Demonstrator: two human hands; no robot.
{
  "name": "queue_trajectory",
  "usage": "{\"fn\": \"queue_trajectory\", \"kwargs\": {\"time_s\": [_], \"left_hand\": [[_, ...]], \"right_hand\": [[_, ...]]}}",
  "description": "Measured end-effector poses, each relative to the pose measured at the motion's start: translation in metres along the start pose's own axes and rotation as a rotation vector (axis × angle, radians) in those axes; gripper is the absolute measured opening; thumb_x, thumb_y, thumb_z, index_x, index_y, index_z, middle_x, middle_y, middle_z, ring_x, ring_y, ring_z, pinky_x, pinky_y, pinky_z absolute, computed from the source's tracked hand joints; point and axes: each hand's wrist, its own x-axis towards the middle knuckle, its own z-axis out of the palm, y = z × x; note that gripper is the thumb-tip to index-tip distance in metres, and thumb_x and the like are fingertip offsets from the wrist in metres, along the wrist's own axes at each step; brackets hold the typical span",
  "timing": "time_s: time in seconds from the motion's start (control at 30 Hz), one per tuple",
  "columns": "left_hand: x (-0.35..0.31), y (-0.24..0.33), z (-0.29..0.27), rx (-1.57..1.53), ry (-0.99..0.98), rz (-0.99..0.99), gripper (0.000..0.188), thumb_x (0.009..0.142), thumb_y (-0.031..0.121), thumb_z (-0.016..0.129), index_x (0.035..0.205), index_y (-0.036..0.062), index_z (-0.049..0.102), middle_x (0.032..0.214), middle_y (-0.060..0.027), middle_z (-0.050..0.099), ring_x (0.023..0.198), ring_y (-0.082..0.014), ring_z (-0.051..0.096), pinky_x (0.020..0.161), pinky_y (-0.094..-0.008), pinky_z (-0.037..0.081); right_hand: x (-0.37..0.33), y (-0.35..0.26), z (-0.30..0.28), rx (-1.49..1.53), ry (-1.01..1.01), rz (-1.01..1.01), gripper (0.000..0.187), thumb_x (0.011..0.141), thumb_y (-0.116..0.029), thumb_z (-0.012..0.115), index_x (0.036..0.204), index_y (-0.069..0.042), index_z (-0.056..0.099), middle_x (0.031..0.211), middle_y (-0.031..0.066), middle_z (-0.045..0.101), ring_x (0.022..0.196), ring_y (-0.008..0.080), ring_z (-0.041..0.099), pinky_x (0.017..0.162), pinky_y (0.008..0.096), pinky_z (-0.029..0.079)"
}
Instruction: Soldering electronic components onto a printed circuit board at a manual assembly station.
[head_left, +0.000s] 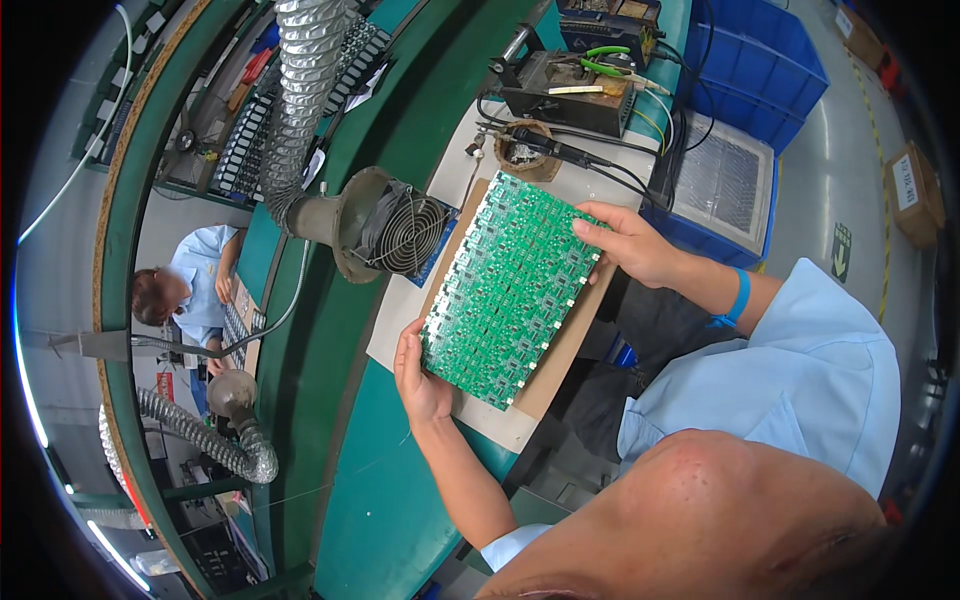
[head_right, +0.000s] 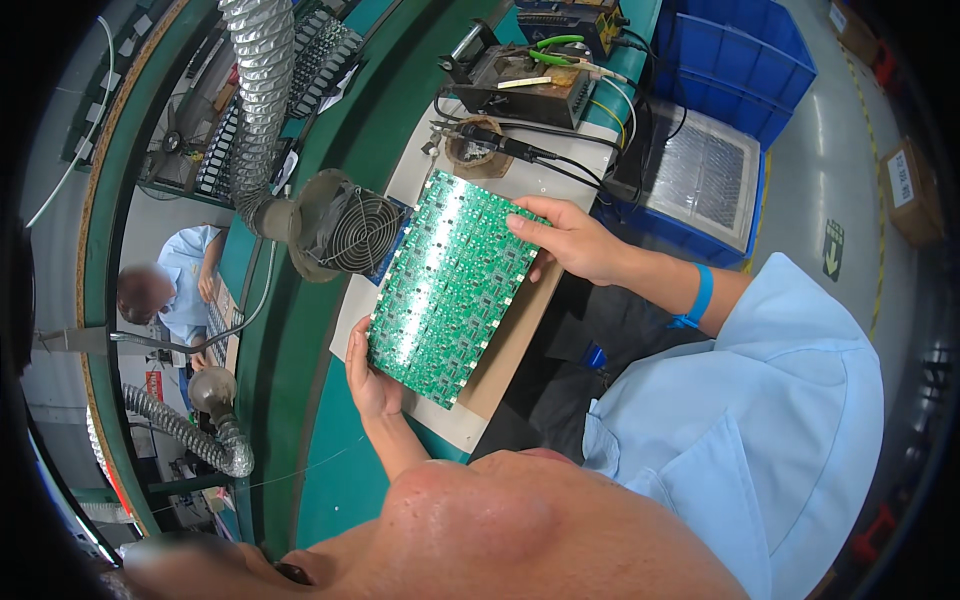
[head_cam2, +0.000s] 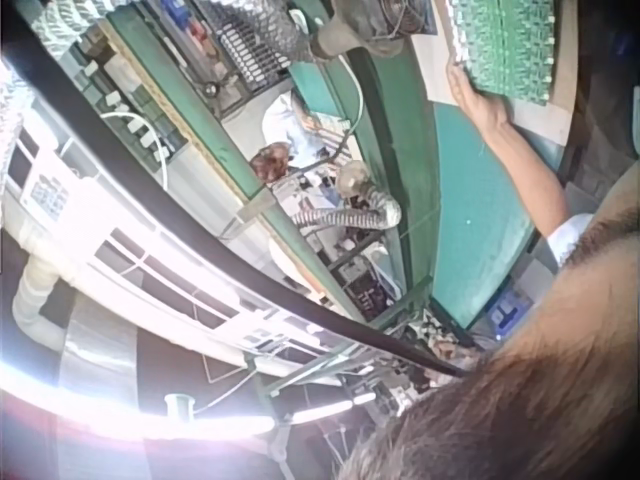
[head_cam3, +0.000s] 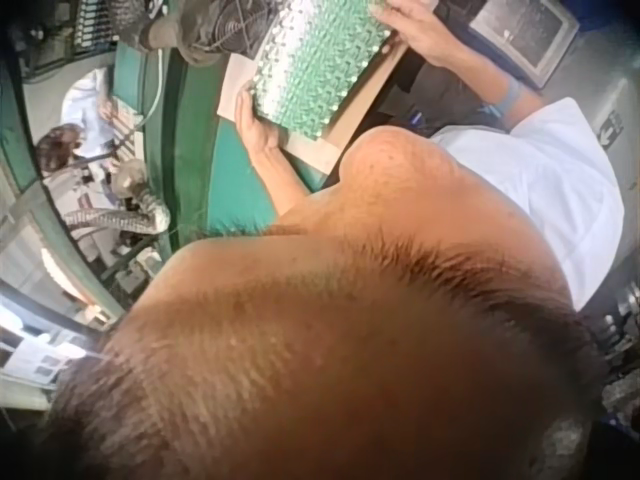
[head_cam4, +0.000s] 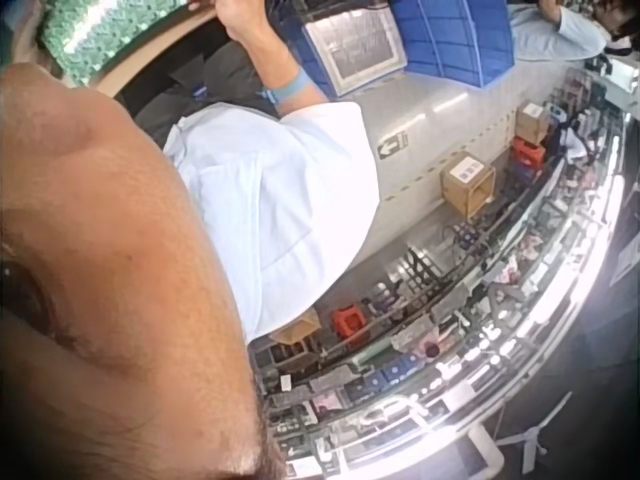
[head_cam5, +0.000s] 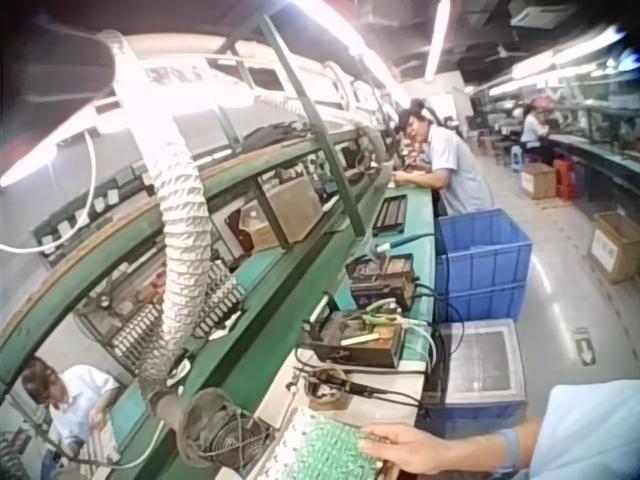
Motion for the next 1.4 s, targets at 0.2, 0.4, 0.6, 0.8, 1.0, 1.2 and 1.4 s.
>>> {"fn": "queue_trajectory", "kwargs": {"time_s": [0.2, 0.4, 0.6, 0.8, 1.0, 1.2, 1.4], "left_hand": [[0.001, -0.001, 0.0, -0.001, 0.012, 0.002, 0.028, 0.101, 0.021, 0.05, 0.116, -0.0009, 0.058, 0.105, -0.0133, 0.065, 0.087, -0.0176, 0.063, 0.079, -0.0285, 0.051], [0.0, 0.0, 0.001, 0.003, 0.027, 0.003, 0.03, 0.101, 0.022, 0.049, 0.117, -0.0011, 0.058, 0.105, -0.0136, 0.065, 0.088, -0.018, 0.063, 0.079, -0.0284, 0.051], [0.0, 0.0, 0.001, 0.005, 0.058, 0.002, 0.032, 0.101, 0.024, 0.049, 0.118, -0.0016, 0.057, 0.106, -0.0143, 0.065, 0.09, -0.019, 0.063, 0.08, -0.0292, 0.051], [0.001, -0.001, -0.002, 0.009, 0.055, 0.017, 0.033, 0.1, 0.024, 0.049, 0.119, -0.002, 0.057, 0.107, -0.0149, 0.065, 0.091, -0.0199, 0.063, 0.081, -0.0304, 0.051], [0.001, -0.002, -0.003, -0.006, 0.056, 0.019, 0.034, 0.1, 0.024, 0.049, 0.119, -0.0023, 0.056, 0.108, -0.0157, 0.065, 0.092, -0.0202, 0.063, 0.082, -0.0311, 0.052], [0.002, -0.002, -0.006, -0.005, 0.041, 0.018, 0.035, 0.101, 0.026, 0.047, 0.122, -0.0012, 0.056, 0.112, -0.0157, 0.064, 0.096, -0.0216, 0.063, 0.085, -0.033, 0.052], [0.003, -0.004, -0.011, 0.008, 0.033, 0.01, 0.038, 0.103, 0.03, 0.045, 0.125, 0.0, 0.055, 0.117, -0.0154, 0.063, 0.102, -0.0228, 0.063, 0.089, -0.0352, 0.052]], "right_hand": [[-0.002, -0.002, 0.001, -0.014, -0.026, -0.013, 0.031, 0.102, -0.023, 0.052, 0.125, -0.003, 0.053, 0.096, 0.0051, 0.064, 0.075, 0.0099, 0.06, 0.061, 0.0225, 0.054], [-0.005, -0.006, 0.004, -0.011, -0.066, -0.023, 0.031, 0.1, -0.019, 0.055, 0.126, -0.002, 0.052, 0.096, 0.005, 0.064, 0.075, 0.0093, 0.06, 0.062, 0.0219, 0.054], [-0.005, -0.005, 0.006, 0.006, -0.071, -0.033, 0.031, 0.099, -0.017, 0.057, 0.127, -0.003, 0.051, 0.097, 0.0048, 0.064, 0.076, 0.009, 0.06, 0.062, 0.0216, 0.054], [-0.004, -0.004, 0.006, -0.012, -0.085, -0.037, 0.031, 0.1, -0.018, 0.057, 0.127, -0.003, 0.052, 0.098, 0.0046, 0.064, 0.077, 0.0089, 0.06, 0.062, 0.0215, 0.054], [-0.004, -0.007, 0.008, -0.02, -0.101, -0.036, 0.03, 0.099, -0.017, 0.056, 0.126, -0.003, 0.052, 0.099, 0.0043, 0.064, 0.078, 0.0086, 0.06, 0.062, 0.0214, 0.054], [-0.004, -0.007, 0.01, -0.029, -0.09, -0.035, 0.029, 0.099, -0.017, 0.056, 0.124, -0.003, 0.053, 0.099, 0.0041, 0.064, 0.079, 0.0084, 0.059, 0.062, 0.0212, 0.053], [-0.003, -0.002, 0.009, -0.045, -0.094, -0.051, 0.027, 0.099, -0.016, 0.056, 0.123, -0.003, 0.052, 0.099, 0.0046, 0.063, 0.077, 0.0091, 0.06, 0.063, 0.0212, 0.054]]}}
